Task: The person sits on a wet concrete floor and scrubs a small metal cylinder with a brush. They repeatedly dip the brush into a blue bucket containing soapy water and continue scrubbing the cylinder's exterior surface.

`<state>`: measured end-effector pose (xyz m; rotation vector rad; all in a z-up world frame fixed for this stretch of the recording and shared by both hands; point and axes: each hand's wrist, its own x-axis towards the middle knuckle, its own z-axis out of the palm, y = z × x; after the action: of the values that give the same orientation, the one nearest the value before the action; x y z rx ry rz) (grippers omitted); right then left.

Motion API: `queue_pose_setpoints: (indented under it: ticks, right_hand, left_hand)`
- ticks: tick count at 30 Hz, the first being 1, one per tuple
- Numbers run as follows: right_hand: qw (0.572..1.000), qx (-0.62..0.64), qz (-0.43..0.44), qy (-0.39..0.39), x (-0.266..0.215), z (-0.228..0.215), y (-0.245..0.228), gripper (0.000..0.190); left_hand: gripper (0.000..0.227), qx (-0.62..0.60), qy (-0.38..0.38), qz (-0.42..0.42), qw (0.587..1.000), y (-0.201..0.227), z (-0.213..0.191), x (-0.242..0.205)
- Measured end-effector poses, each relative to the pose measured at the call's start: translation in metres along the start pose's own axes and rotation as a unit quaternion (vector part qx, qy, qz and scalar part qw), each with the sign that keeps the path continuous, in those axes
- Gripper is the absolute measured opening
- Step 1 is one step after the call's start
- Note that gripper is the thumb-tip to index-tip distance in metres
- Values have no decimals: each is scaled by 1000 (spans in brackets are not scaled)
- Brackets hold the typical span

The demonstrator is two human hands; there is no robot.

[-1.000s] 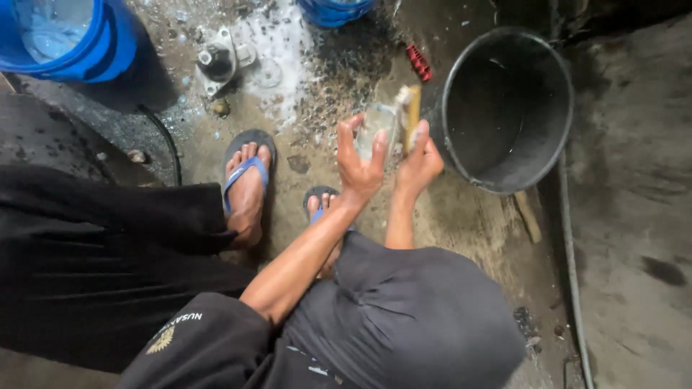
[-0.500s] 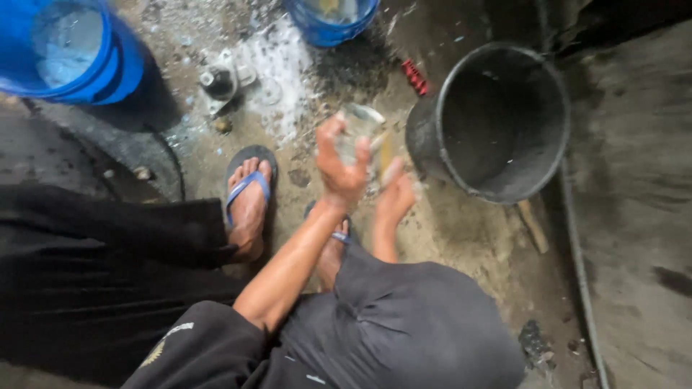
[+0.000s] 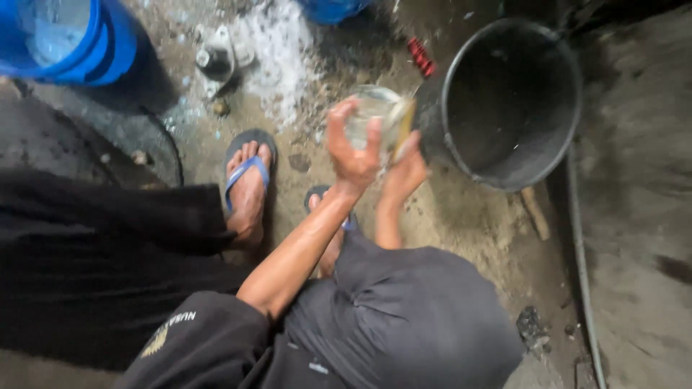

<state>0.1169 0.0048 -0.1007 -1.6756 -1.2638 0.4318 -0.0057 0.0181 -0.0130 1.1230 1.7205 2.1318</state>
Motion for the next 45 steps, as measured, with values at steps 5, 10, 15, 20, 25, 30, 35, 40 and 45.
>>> queue_pose_setpoints:
  ticks: [5,10,15,20,25,30,35,40,45]
  right_hand:
    - [984,-6,172,-49,-10,12,5,55]
    - [998,64,0,-11,8,8,-32,35]
    - [982,57,175,-33,8,-1,-15,38]
    - [995,61,75,-8,3,-3,-42,46]
    - [997,68,46,-9,16,3,-54,38]
    - [996,72,52,-18,-25,6,37,38]
    - [995,95,25,-8,6,11,-29,36]
    - [994,47,91,-42,-40,2,42,41]
    - [996,84,-33,25,14,15,-18,33]
  left_hand:
    - [38,36,-8,-35,999,-2,-14,-7]
    - [33,-5,-20,-133,991,1,-3,0]
    - [34,-19,-78,-209,975,3,-15,-12]
    - [35,-32,-52,-206,977,1,-6,-4]
    - [36,-6,-78,-237,968,-9,-15,-27]
    - [34,-35,-56,-230,971,-14,-15,-1]
    - [36,-1,-75,-236,969,-19,-24,-30]
    - [29,-22,-47,-187,981,-25,-18,10]
    - [31,-11,-49,-195,979,-13,-14,-18]
